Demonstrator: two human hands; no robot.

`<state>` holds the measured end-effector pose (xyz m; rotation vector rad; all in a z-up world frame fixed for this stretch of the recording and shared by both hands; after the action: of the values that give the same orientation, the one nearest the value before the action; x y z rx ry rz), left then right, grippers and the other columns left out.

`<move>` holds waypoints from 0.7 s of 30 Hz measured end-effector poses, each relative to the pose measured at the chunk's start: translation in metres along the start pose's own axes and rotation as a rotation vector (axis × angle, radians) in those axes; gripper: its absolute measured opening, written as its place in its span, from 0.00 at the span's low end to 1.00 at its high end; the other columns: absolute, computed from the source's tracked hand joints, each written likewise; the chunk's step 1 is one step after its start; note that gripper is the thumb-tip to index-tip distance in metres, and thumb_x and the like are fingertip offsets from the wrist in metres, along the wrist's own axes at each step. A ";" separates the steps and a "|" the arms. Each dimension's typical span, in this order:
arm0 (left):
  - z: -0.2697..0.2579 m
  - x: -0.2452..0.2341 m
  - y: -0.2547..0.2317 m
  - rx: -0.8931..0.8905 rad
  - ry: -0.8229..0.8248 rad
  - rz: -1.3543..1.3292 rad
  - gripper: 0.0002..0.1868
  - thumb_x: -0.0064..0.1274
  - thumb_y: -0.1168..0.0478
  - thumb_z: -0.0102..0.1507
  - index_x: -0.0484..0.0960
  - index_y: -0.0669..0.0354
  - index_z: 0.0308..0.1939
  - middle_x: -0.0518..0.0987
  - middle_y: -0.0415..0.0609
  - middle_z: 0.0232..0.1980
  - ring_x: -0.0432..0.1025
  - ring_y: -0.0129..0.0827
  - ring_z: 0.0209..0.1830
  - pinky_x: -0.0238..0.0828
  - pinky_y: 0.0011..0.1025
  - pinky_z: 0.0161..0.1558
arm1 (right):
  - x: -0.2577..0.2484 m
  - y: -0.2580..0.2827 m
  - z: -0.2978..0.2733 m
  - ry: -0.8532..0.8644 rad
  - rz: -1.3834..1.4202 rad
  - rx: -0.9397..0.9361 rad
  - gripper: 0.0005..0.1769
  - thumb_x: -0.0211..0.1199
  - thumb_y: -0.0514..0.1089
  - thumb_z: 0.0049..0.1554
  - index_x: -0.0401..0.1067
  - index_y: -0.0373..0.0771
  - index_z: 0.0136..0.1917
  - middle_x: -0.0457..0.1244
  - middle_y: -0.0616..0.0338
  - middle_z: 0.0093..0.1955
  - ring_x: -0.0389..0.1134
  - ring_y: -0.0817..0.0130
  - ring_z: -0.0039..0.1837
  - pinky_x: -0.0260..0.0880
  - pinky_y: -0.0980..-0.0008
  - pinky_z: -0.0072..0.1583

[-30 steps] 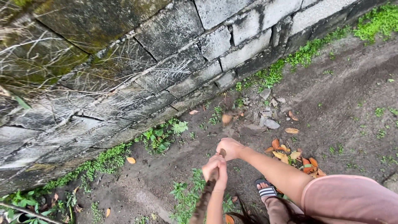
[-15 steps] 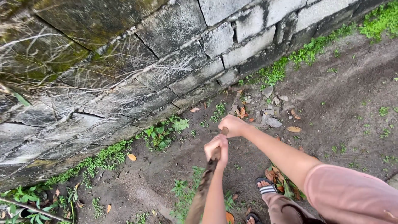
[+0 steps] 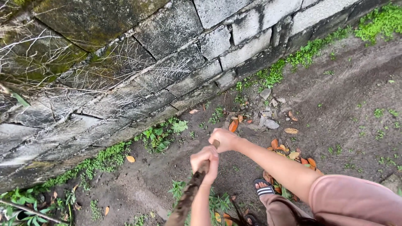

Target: Clearing weeds and debris from a garden plot using a stick and a hand rake.

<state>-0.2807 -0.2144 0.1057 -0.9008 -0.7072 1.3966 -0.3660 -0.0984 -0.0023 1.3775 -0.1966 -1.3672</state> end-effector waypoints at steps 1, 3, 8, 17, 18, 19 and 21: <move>0.008 -0.003 -0.009 -0.001 -0.006 0.003 0.13 0.50 0.77 0.56 0.68 0.64 0.20 0.78 0.48 0.27 0.72 0.29 0.27 0.69 0.25 0.32 | -0.007 0.010 0.007 0.006 0.002 -0.004 0.16 0.71 0.47 0.36 0.67 0.38 0.22 0.64 0.56 0.26 0.65 0.59 0.37 0.64 0.60 0.39; 0.027 -0.004 -0.029 0.051 0.078 -0.004 0.15 0.46 0.77 0.58 0.64 0.61 0.19 0.74 0.45 0.24 0.71 0.27 0.25 0.73 0.26 0.37 | -0.024 0.028 0.021 -0.049 0.054 -0.033 0.16 0.72 0.45 0.34 0.65 0.39 0.23 0.62 0.58 0.26 0.62 0.63 0.38 0.62 0.63 0.40; 0.008 0.019 0.027 0.088 0.024 0.010 0.16 0.47 0.77 0.58 0.62 0.61 0.19 0.72 0.46 0.22 0.69 0.28 0.24 0.68 0.26 0.33 | -0.012 -0.033 0.027 0.247 -0.172 0.102 0.17 0.71 0.46 0.45 0.63 0.44 0.25 0.57 0.63 0.27 0.60 0.67 0.35 0.62 0.68 0.43; -0.058 0.090 0.066 -0.023 0.175 -0.019 0.11 0.55 0.76 0.52 0.68 0.63 0.23 0.70 0.46 0.27 0.67 0.30 0.27 0.63 0.28 0.30 | 0.016 -0.094 -0.091 0.041 0.080 0.306 0.24 0.69 0.42 0.48 0.54 0.40 0.26 0.54 0.61 0.30 0.55 0.64 0.38 0.64 0.65 0.47; -0.065 0.095 0.057 0.009 0.238 0.015 0.15 0.53 0.76 0.50 0.62 0.62 0.22 0.63 0.46 0.24 0.61 0.30 0.26 0.58 0.28 0.30 | 0.019 -0.091 -0.099 0.049 0.006 0.203 0.23 0.69 0.43 0.48 0.55 0.40 0.25 0.56 0.62 0.30 0.58 0.64 0.39 0.65 0.65 0.48; -0.072 0.095 0.052 0.018 0.242 0.011 0.15 0.53 0.76 0.50 0.62 0.62 0.22 0.63 0.46 0.24 0.61 0.30 0.26 0.58 0.28 0.30 | 0.021 -0.087 -0.103 0.042 -0.001 0.203 0.23 0.69 0.43 0.48 0.55 0.40 0.25 0.56 0.62 0.30 0.58 0.64 0.39 0.65 0.65 0.48; -0.095 0.084 0.042 -0.042 0.190 0.028 0.16 0.54 0.76 0.53 0.64 0.58 0.19 0.68 0.41 0.22 0.65 0.27 0.23 0.59 0.26 0.28 | 0.037 -0.070 -0.114 0.081 -0.045 0.170 0.17 0.70 0.41 0.34 0.60 0.37 0.26 0.59 0.54 0.30 0.60 0.56 0.39 0.62 0.58 0.43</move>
<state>-0.2148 -0.1436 0.0138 -1.0647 -0.5836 1.3043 -0.3048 -0.0369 -0.1108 1.5845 -0.2336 -1.3534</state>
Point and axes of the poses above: each hand's wrist, its own z-axis towards the middle knuckle, its own x-axis out of the palm, y = z × x, the point moved 5 cm from there along z, towards the middle knuckle
